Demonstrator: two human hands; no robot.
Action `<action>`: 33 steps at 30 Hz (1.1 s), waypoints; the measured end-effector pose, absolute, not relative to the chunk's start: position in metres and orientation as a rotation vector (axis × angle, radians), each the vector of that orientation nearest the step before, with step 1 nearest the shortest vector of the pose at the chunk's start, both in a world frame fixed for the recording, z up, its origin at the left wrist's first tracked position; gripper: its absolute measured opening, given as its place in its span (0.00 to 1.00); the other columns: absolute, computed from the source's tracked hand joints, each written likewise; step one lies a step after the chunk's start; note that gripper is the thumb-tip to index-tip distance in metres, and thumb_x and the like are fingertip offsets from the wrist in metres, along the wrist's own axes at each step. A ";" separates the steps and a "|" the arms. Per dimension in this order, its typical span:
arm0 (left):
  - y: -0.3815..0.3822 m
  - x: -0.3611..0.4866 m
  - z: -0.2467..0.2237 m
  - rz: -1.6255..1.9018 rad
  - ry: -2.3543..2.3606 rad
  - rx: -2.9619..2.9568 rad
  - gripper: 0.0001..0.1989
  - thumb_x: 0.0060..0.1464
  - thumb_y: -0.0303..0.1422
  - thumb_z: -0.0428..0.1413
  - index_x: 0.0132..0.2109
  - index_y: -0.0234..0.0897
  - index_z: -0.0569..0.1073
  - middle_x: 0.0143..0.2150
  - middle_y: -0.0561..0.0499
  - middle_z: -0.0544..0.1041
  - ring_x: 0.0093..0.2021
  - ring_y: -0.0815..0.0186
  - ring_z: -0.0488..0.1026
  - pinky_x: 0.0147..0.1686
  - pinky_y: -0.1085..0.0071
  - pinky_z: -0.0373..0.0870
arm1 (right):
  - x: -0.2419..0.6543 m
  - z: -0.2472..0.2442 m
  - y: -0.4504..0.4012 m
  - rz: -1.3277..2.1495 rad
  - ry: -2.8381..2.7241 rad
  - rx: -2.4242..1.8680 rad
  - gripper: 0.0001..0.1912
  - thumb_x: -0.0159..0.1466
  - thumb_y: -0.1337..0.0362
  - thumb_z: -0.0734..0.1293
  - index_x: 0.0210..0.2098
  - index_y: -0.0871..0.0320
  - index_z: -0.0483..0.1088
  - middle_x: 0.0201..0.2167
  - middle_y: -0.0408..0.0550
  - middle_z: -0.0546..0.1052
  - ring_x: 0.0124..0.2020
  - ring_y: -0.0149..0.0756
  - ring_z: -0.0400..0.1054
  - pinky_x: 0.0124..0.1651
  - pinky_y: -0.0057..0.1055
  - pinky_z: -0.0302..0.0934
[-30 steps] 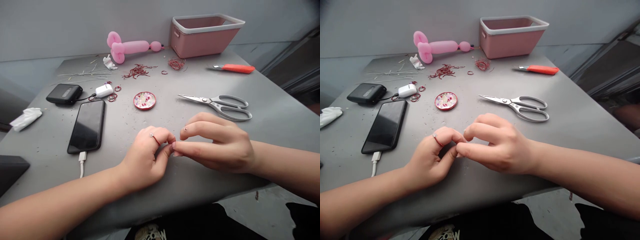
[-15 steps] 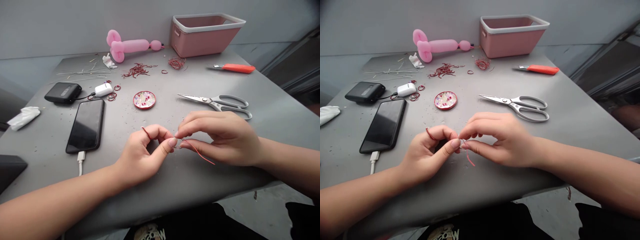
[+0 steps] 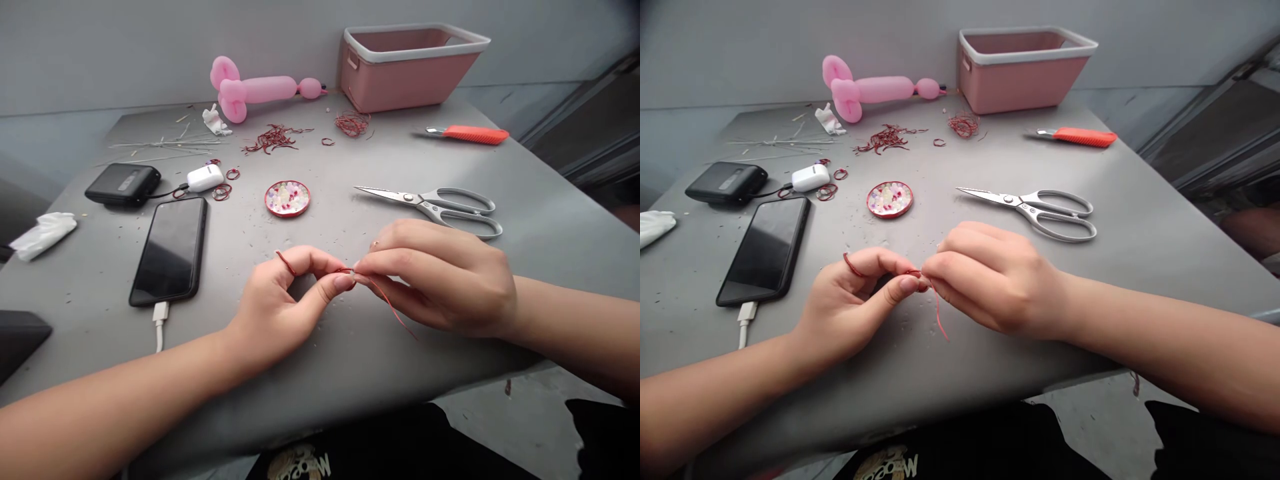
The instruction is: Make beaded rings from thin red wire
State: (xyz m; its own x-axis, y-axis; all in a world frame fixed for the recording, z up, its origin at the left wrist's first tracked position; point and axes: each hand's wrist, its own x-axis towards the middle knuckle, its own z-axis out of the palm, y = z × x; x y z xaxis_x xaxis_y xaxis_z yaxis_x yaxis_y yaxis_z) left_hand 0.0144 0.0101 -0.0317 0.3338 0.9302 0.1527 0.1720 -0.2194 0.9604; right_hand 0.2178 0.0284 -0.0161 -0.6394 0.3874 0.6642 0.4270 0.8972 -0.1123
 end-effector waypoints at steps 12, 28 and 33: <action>0.007 0.015 -0.027 1.008 1.010 1.966 0.04 0.55 0.27 0.60 0.32 0.38 0.75 0.28 0.53 0.80 0.28 0.69 0.73 0.31 0.71 0.71 | 0.221 -0.013 0.028 0.241 -2.450 -0.530 0.06 0.66 0.74 0.62 0.37 0.60 0.69 0.28 0.48 0.72 0.29 0.30 0.64 0.32 0.29 0.64; 0.012 0.014 -0.026 1.066 0.869 2.051 0.06 0.58 0.23 0.55 0.35 0.38 0.72 0.30 0.52 0.75 0.32 0.68 0.71 0.36 0.69 0.69 | 0.213 -0.008 0.033 1.838 -1.604 -0.963 0.07 0.62 0.65 0.66 0.29 0.61 0.72 0.26 0.44 0.72 0.26 0.26 0.62 0.30 0.26 0.60; 0.012 0.014 -0.023 1.045 0.884 2.091 0.06 0.57 0.22 0.55 0.33 0.37 0.72 0.29 0.52 0.75 0.32 0.68 0.71 0.36 0.70 0.69 | 0.211 -0.007 0.034 1.914 -1.588 -1.000 0.10 0.61 0.62 0.67 0.26 0.60 0.70 0.22 0.42 0.68 0.22 0.26 0.60 0.26 0.25 0.58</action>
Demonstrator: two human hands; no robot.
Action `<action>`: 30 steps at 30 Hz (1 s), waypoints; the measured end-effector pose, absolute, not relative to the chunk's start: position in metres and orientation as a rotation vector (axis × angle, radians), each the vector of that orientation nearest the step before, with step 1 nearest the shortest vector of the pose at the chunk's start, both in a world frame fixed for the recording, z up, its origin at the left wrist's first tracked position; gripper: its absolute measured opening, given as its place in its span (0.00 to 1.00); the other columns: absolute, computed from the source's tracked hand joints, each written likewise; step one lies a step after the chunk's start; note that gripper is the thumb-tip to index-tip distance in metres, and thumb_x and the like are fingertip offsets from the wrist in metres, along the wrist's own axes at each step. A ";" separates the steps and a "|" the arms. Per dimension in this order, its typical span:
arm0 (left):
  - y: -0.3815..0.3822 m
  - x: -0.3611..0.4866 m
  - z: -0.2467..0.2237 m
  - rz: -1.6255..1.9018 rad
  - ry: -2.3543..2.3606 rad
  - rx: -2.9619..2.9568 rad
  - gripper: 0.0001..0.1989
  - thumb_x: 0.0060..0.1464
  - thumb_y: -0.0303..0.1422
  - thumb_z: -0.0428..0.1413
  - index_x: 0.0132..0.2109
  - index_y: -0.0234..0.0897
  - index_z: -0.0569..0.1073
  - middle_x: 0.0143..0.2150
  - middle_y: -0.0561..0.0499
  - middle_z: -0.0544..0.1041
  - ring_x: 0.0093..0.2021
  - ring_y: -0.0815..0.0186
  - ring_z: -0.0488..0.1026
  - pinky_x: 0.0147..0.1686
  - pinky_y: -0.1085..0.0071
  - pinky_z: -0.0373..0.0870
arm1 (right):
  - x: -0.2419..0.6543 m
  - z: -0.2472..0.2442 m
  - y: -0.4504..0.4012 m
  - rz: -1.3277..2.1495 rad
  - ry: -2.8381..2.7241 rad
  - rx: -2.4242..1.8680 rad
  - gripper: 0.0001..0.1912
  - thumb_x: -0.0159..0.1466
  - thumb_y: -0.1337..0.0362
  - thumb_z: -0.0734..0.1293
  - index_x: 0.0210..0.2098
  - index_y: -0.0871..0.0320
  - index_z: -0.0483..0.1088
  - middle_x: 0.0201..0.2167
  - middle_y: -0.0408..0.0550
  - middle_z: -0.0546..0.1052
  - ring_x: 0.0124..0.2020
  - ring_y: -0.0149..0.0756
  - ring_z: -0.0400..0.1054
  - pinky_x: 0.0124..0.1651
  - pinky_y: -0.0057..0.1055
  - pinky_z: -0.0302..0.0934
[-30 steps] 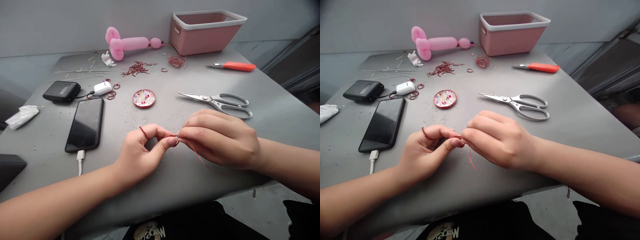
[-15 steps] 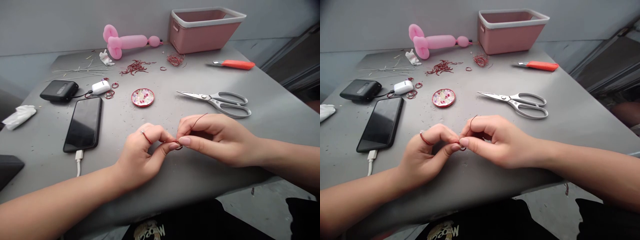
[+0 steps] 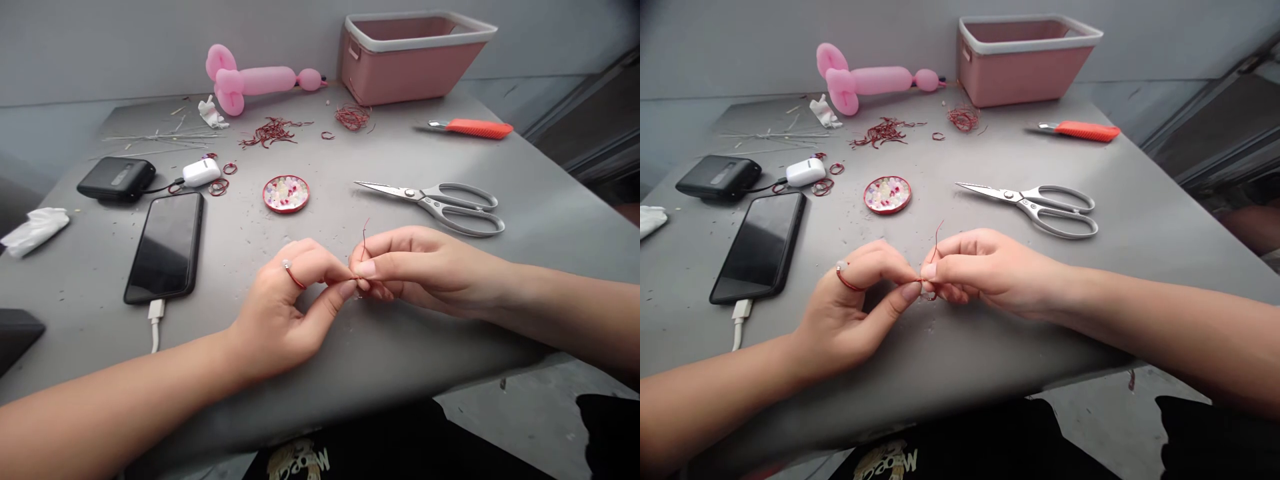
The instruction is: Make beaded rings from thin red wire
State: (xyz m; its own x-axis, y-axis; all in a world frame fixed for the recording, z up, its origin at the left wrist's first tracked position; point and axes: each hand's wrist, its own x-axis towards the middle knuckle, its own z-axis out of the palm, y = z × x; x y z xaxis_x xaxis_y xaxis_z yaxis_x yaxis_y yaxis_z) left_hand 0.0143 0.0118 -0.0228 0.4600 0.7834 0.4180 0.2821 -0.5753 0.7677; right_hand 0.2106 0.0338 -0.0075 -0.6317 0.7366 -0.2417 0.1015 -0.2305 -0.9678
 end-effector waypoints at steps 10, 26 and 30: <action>0.009 0.014 -0.026 1.044 0.959 1.791 0.04 0.57 0.27 0.57 0.33 0.37 0.72 0.29 0.53 0.76 0.31 0.69 0.72 0.33 0.71 0.69 | 0.213 -0.009 0.022 0.218 -2.141 -0.742 0.06 0.62 0.70 0.69 0.37 0.53 0.74 0.31 0.46 0.77 0.31 0.33 0.70 0.36 0.32 0.68; 0.011 0.015 -0.027 0.985 1.032 1.884 0.05 0.57 0.26 0.56 0.32 0.36 0.72 0.27 0.53 0.75 0.28 0.70 0.70 0.30 0.72 0.67 | 0.216 -0.014 0.018 -0.073 -2.320 -0.719 0.09 0.65 0.76 0.64 0.39 0.58 0.72 0.33 0.50 0.78 0.33 0.34 0.68 0.36 0.34 0.68; 0.009 0.015 -0.027 1.001 1.032 1.935 0.05 0.57 0.25 0.56 0.32 0.35 0.72 0.28 0.54 0.74 0.28 0.72 0.70 0.30 0.74 0.67 | 0.215 -0.014 0.018 -0.023 -2.295 -0.710 0.09 0.64 0.76 0.64 0.39 0.59 0.72 0.33 0.49 0.77 0.33 0.34 0.69 0.36 0.33 0.68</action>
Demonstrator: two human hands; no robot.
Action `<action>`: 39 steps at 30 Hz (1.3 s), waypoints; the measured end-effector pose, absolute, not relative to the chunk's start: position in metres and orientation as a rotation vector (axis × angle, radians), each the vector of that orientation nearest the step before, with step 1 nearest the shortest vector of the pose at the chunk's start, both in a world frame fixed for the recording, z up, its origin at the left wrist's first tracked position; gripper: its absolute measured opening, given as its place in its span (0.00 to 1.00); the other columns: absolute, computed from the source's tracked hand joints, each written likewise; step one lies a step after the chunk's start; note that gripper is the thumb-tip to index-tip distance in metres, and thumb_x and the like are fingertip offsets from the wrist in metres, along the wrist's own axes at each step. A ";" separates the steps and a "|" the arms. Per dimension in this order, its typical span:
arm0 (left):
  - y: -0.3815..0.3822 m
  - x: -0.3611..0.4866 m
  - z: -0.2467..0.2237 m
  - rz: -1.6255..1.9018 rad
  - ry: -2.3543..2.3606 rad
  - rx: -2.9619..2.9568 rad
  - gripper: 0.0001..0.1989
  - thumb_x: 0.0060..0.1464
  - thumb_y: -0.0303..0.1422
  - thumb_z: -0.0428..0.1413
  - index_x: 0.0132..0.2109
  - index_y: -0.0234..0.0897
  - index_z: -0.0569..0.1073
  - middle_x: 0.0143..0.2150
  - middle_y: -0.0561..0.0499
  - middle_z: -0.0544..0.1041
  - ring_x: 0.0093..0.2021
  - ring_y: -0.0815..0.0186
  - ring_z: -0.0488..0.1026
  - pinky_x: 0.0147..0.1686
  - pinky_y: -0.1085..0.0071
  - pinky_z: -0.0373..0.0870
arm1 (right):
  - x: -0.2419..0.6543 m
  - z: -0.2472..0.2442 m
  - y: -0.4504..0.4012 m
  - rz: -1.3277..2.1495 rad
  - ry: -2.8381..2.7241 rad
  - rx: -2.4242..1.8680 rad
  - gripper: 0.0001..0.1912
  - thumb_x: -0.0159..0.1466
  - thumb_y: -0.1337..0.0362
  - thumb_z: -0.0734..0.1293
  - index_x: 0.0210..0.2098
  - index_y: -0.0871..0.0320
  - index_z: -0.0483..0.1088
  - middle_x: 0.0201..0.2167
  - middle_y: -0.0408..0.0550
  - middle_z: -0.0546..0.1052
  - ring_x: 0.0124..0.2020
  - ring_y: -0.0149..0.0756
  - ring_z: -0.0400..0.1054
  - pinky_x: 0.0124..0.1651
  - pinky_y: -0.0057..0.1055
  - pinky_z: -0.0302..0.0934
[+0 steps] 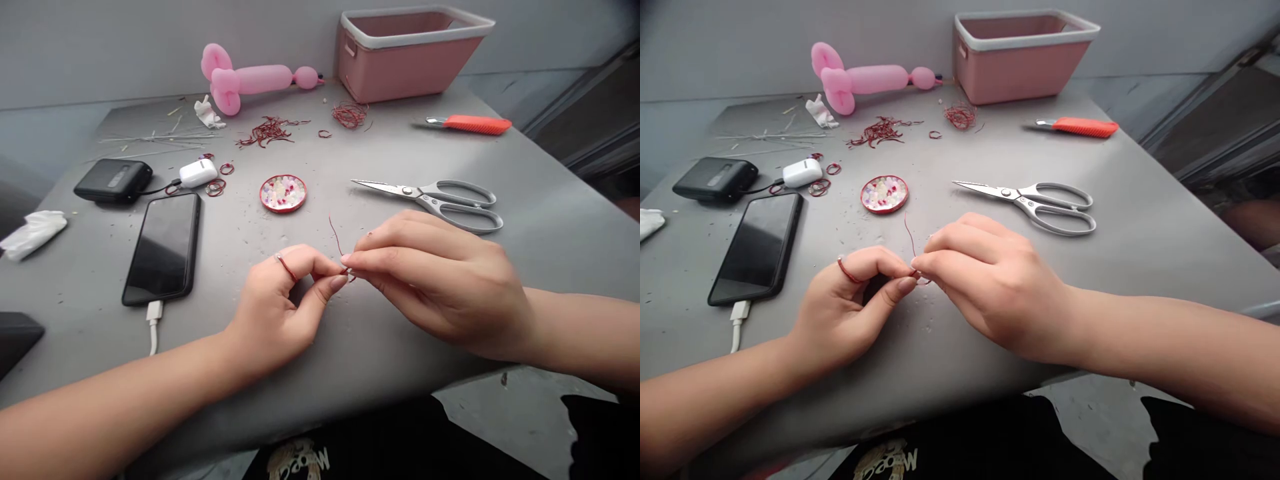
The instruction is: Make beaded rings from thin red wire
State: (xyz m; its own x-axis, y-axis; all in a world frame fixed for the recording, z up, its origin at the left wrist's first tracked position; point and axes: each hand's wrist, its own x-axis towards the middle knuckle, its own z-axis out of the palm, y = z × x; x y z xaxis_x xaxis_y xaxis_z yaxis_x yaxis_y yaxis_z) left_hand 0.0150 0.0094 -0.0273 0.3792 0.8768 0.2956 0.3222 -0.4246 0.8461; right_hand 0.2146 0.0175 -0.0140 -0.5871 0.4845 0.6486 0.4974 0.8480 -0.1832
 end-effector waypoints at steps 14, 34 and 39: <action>0.008 0.016 -0.027 0.948 1.029 2.058 0.04 0.57 0.25 0.56 0.33 0.34 0.72 0.27 0.55 0.75 0.28 0.74 0.70 0.29 0.77 0.66 | 0.213 -0.022 0.020 -0.230 -2.353 -0.644 0.06 0.63 0.75 0.65 0.38 0.60 0.70 0.34 0.53 0.77 0.36 0.40 0.67 0.41 0.39 0.69; 0.004 0.015 -0.023 1.017 1.063 2.065 0.04 0.57 0.24 0.54 0.33 0.35 0.71 0.27 0.54 0.75 0.27 0.73 0.69 0.28 0.76 0.66 | 0.216 -0.004 0.025 1.070 -2.079 -0.992 0.02 0.61 0.66 0.68 0.34 0.55 0.74 0.35 0.45 0.68 0.37 0.32 0.65 0.41 0.32 0.61; 0.003 0.014 -0.022 0.966 1.048 2.066 0.05 0.58 0.26 0.55 0.33 0.36 0.72 0.28 0.53 0.77 0.29 0.70 0.73 0.31 0.73 0.68 | 0.216 -0.007 0.021 0.504 -2.278 -0.852 0.03 0.60 0.70 0.68 0.32 0.56 0.71 0.33 0.47 0.67 0.35 0.35 0.66 0.39 0.35 0.64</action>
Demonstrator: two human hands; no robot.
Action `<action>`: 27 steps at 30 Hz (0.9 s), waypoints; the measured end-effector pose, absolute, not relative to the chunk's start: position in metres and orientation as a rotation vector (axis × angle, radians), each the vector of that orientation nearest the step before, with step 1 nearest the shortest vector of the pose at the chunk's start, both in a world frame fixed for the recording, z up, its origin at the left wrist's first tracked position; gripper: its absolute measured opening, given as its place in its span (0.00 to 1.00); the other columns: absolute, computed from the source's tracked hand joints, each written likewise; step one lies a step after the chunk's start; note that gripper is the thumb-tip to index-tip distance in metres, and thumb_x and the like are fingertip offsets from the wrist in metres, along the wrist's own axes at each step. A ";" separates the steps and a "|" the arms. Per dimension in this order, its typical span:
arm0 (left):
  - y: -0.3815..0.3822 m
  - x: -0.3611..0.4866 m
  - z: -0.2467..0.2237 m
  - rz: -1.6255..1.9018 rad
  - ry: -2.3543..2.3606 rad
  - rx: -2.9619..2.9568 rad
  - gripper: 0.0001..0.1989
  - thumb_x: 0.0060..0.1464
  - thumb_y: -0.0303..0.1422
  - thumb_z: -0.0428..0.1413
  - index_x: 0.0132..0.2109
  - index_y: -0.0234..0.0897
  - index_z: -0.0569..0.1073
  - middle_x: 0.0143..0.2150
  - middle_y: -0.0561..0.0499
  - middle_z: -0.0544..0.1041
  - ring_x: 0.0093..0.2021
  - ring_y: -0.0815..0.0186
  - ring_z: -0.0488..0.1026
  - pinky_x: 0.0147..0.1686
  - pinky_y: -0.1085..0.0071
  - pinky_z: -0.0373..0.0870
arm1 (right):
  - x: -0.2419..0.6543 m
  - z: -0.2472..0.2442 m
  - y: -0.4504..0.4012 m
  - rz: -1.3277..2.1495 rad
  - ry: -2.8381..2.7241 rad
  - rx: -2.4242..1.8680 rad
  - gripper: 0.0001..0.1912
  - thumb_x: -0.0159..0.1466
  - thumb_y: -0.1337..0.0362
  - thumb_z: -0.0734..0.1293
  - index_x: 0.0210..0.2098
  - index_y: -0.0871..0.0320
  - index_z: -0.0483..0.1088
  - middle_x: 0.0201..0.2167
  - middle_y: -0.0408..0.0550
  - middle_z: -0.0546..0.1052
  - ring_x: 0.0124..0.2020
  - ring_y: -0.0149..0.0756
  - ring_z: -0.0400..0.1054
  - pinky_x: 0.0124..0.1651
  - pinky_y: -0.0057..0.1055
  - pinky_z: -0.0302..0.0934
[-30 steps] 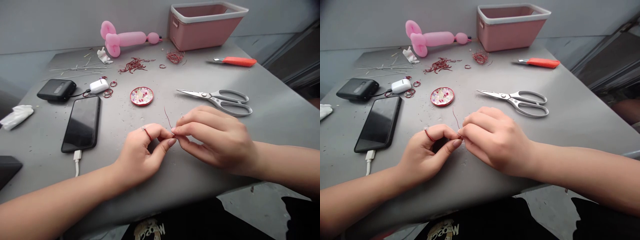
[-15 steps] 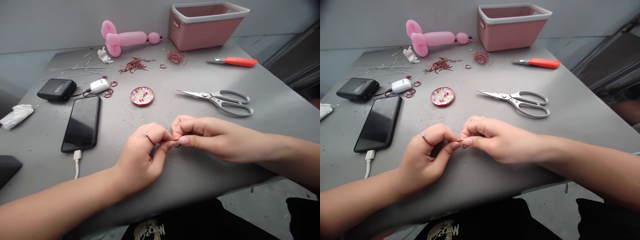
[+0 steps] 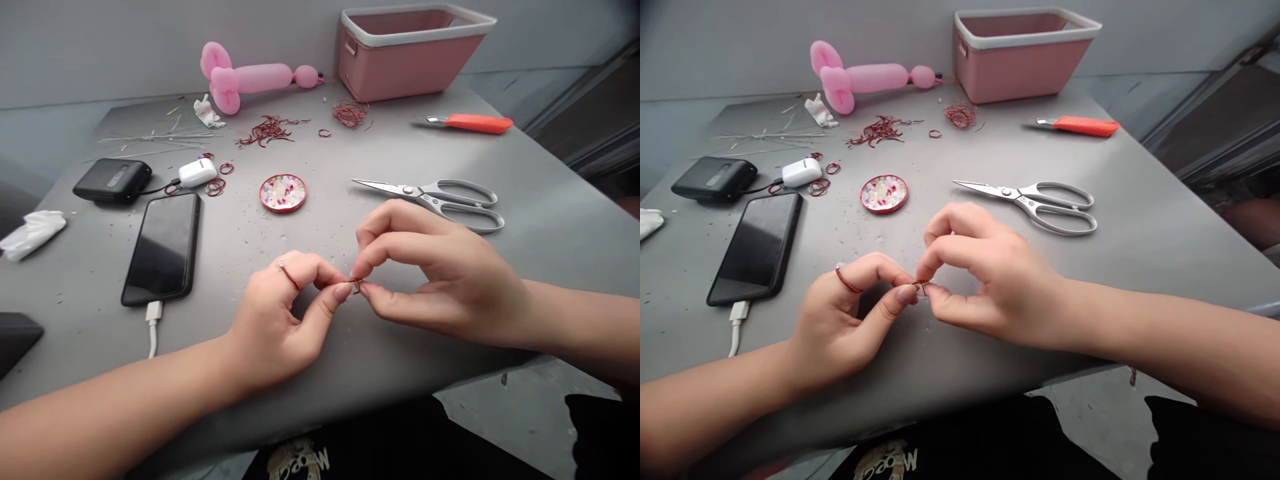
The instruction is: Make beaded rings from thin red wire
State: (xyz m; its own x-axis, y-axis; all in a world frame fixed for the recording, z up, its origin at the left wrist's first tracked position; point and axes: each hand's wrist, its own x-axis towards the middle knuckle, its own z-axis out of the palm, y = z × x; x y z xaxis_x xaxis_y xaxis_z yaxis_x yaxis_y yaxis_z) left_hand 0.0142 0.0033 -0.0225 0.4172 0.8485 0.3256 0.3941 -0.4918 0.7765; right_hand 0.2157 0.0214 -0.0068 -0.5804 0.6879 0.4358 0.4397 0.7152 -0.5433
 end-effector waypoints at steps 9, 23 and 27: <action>0.002 0.014 -0.021 0.964 0.976 2.154 0.06 0.57 0.24 0.54 0.32 0.38 0.69 0.28 0.53 0.77 0.28 0.69 0.72 0.32 0.71 0.69 | 0.228 -0.018 0.030 -0.274 -2.390 -0.481 0.07 0.65 0.68 0.65 0.34 0.47 0.71 0.36 0.42 0.75 0.43 0.38 0.69 0.44 0.39 0.66; 0.000 0.013 -0.019 0.924 0.886 2.079 0.07 0.59 0.24 0.51 0.32 0.38 0.67 0.27 0.53 0.76 0.29 0.69 0.73 0.35 0.70 0.70 | 0.218 -0.024 0.043 0.037 -2.357 -0.315 0.09 0.67 0.66 0.60 0.34 0.51 0.69 0.29 0.46 0.68 0.35 0.35 0.66 0.41 0.38 0.67; -0.001 0.014 -0.019 0.929 0.884 2.062 0.07 0.58 0.24 0.51 0.32 0.38 0.66 0.28 0.53 0.76 0.29 0.69 0.73 0.33 0.71 0.70 | 0.214 -0.021 0.042 0.167 -2.363 -0.267 0.10 0.68 0.68 0.57 0.35 0.53 0.68 0.28 0.46 0.69 0.31 0.34 0.66 0.38 0.36 0.68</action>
